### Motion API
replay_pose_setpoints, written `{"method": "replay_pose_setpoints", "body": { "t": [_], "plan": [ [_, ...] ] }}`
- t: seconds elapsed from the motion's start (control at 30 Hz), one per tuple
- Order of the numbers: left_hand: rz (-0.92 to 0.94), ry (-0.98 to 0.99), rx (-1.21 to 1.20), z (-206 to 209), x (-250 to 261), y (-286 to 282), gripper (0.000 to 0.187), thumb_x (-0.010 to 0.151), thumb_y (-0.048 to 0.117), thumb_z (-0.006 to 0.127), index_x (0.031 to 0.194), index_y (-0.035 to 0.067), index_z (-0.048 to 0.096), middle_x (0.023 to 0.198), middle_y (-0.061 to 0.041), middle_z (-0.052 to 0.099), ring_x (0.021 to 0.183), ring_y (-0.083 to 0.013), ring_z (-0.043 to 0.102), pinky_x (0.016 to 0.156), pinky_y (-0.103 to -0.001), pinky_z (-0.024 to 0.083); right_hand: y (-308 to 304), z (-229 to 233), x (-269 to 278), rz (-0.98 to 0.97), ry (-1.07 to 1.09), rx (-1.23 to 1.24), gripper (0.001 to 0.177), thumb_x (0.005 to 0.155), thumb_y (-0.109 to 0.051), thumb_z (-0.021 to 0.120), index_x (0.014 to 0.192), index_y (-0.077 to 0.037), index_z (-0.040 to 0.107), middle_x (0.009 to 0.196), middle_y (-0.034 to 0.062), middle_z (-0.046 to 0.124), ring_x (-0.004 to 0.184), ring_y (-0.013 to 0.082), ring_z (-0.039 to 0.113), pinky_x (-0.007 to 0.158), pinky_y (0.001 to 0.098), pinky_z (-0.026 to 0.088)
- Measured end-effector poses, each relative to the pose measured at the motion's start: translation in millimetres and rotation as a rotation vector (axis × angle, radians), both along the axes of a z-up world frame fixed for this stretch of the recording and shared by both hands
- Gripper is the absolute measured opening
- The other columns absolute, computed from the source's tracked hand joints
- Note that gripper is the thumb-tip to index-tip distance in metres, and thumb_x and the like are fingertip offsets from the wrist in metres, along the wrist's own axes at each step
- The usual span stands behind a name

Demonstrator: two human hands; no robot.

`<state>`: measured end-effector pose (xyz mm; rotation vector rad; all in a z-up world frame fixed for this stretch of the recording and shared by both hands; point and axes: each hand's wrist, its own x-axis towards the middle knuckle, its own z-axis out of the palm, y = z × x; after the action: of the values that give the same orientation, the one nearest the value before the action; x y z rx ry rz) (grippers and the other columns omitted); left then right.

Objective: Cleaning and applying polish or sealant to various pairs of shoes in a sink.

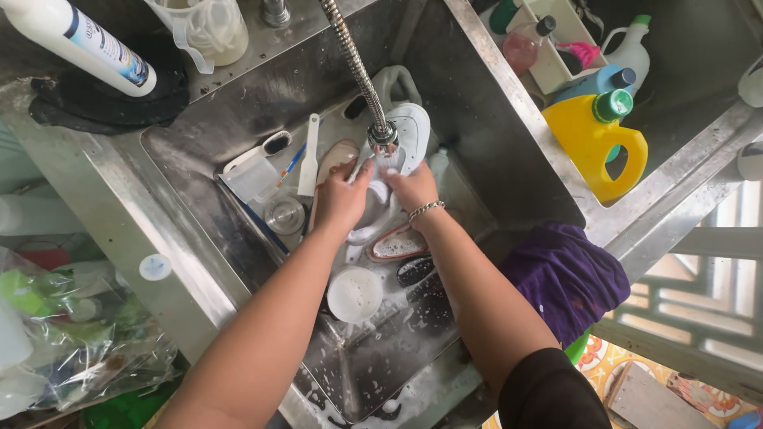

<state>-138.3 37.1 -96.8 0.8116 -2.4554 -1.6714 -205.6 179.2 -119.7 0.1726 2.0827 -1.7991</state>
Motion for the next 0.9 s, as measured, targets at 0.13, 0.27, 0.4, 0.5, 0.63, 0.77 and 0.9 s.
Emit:
{"method": "replay_pose_setpoints", "body": {
  "t": [0.13, 0.27, 0.4, 0.5, 0.63, 0.77, 0.9],
  "plan": [
    [0.096, -0.057, 0.259, 12.3, -8.5, -3.1, 0.052, 0.084, 0.042, 0.082, 0.12, 0.005, 0.073, 0.112, -0.014, 0.077, 0.101, -0.0238, 0.074, 0.089, -0.034, 0.054, -3.6, 11.3, -1.2, -0.034, 0.011, 0.114, 0.036, 0.08, -0.004, 0.072, 0.115, -0.004, 0.067, 0.101, 0.0043, 0.075, 0.09, 0.0136, 0.07, 0.078, 0.0287, 0.056],
    [0.038, -0.062, 0.357, 23.1, -16.5, -10.4, 0.05, 0.07, 0.022, 0.09, 0.116, 0.007, 0.077, 0.098, -0.009, 0.081, 0.088, -0.0158, 0.075, 0.08, -0.03, 0.057, -2.5, 13.9, -4.7, 0.009, 0.079, 0.079, 0.033, 0.081, -0.002, 0.071, 0.114, 0.0, 0.069, 0.101, 0.0061, 0.076, 0.089, 0.0136, 0.07, 0.078, 0.0287, 0.056],
    [0.046, -0.082, 0.219, 8.2, -21.6, -7.8, 0.047, 0.065, 0.012, 0.091, 0.109, 0.006, 0.078, 0.09, -0.008, 0.08, 0.08, -0.0155, 0.075, 0.074, -0.03, 0.058, 0.3, 12.4, -6.5, 0.008, 0.069, -0.003, 0.032, 0.083, 0.001, 0.072, 0.114, 0.001, 0.068, 0.102, 0.0059, 0.075, 0.089, 0.0141, 0.07, 0.078, 0.0289, 0.057],
    [-0.015, -0.029, 0.219, 16.2, -24.4, -8.6, 0.038, 0.068, 0.009, 0.084, 0.106, 0.008, 0.079, 0.089, -0.007, 0.081, 0.079, -0.0153, 0.076, 0.074, -0.03, 0.058, 3.1, 11.7, -10.2, -0.034, 0.041, -0.085, 0.038, 0.079, 0.006, 0.07, 0.116, 0.0, 0.065, 0.104, 0.0059, 0.075, 0.091, 0.0153, 0.072, 0.08, 0.0303, 0.059],
    [-0.029, -0.01, 0.105, 9.2, -34.5, -14.8, 0.037, 0.067, 0.007, 0.084, 0.104, 0.008, 0.079, 0.087, -0.008, 0.079, 0.076, -0.0165, 0.075, 0.073, -0.03, 0.057, 1.5, 25.8, -9.3, 0.007, 0.036, -0.112, 0.038, 0.081, 0.004, 0.07, 0.119, 0.0, 0.066, 0.108, 0.0075, 0.075, 0.094, 0.0162, 0.073, 0.083, 0.0307, 0.059],
    [0.02, -0.108, 0.238, -1.3, -47.0, -21.2, 0.033, 0.07, 0.007, 0.081, 0.102, 0.01, 0.081, 0.085, -0.003, 0.079, 0.075, -0.0125, 0.072, 0.07, -0.029, 0.055, -1.6, 38.3, -8.2, 0.052, -0.086, -0.277, 0.05, 0.082, -0.002, 0.073, 0.129, 0.0, 0.058, 0.113, 0.0091, 0.071, 0.1, 0.0209, 0.07, 0.085, 0.0373, 0.059],
    [0.018, -0.049, 0.563, -113.5, -71.9, -37.9, 0.035, 0.072, 0.001, 0.076, 0.107, 0.004, 0.071, 0.09, -0.004, 0.078, 0.076, -0.0123, 0.074, 0.07, -0.028, 0.06, -1.2, 47.4, -11.1, 0.007, -0.332, -0.288, 0.074, 0.081, -0.011, 0.071, 0.145, -0.017, 0.035, 0.129, 0.0045, 0.062, 0.117, 0.0219, 0.065, 0.094, 0.0472, 0.055]
  ]
}}
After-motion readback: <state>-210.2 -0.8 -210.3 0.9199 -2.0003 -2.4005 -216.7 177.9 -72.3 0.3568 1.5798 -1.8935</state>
